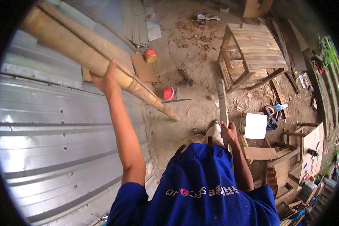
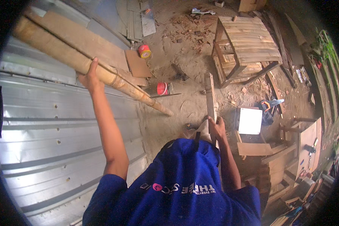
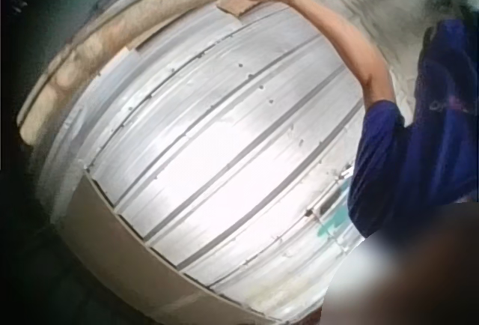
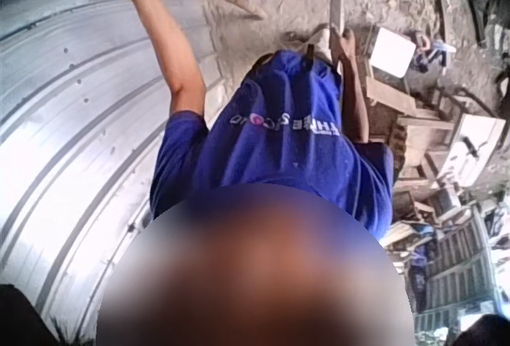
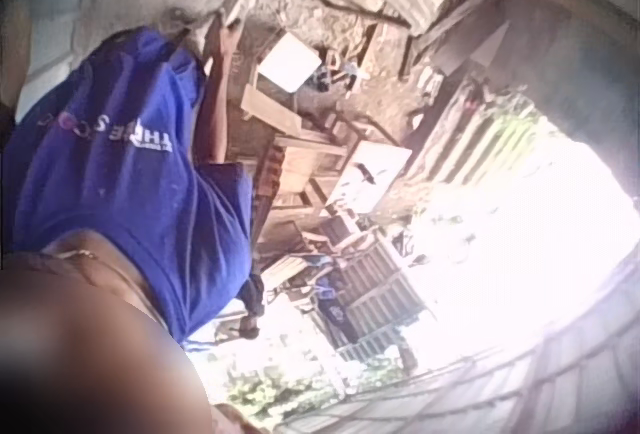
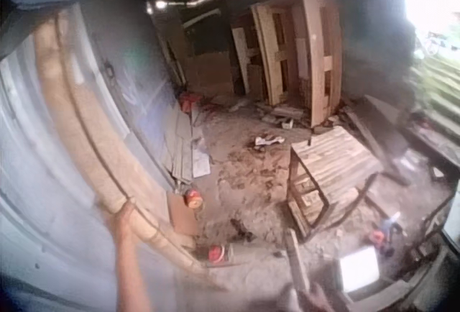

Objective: The person holds a long bamboo pole vertically and repeatedly strikes it with a wooden wedge to split it lengthwise. The person rotates the pole and continues the splitting process along its length.

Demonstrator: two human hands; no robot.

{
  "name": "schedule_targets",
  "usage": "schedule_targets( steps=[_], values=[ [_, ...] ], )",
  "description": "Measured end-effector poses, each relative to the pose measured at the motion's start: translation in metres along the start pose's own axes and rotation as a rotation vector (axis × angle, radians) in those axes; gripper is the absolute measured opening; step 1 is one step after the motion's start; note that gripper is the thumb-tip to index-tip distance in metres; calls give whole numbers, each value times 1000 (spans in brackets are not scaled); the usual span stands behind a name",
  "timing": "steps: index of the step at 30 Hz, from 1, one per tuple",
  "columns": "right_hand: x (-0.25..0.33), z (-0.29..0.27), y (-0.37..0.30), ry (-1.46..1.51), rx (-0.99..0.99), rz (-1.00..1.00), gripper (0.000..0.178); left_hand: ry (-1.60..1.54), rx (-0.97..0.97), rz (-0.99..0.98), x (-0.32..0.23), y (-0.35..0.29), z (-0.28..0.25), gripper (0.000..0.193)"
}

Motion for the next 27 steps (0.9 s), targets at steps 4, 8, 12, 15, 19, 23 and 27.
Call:
schedule_targets(
  steps=[4, 8, 12, 15, 19, 23, 27],
  values=[
    [14, -19, -23, -319, -124, 11, 76, -109, 18, -22, -19, -6, 0, 78],
    [38, -30, -34, -336, -214, -121, 78, -129, -96, -55, -12, -16, -10, 71],
    [50, -21, -31, -106, -225, -237, 72, -144, -195, -97, 16, -30, -28, 68],
    [44, -5, -16, -56, -186, -210, 67, -107, -176, -67, 25, -30, -42, 63],
    [29, 13, 13, -93, 50, 30, 58, -12, -145, -31, 26, -15, -52, 63],
    [90, -42, 7, -257, -172, -224, 41, -7, -145, 7, 26, -2, -57, 66],
    [202, -130, -32, 240, -296, -699, 35, -21, -192, -58, 31, 1, -68, 65]
  ],
)
Point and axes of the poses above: each hand's wrist, its own y-axis towards the middle knuckle, its own z-axis out of the palm, x = y × z, the point moved 6 cm from there along y, towards the middle knuckle, and after that the axes turned 12 degrees about x, right-handed, at the moved point
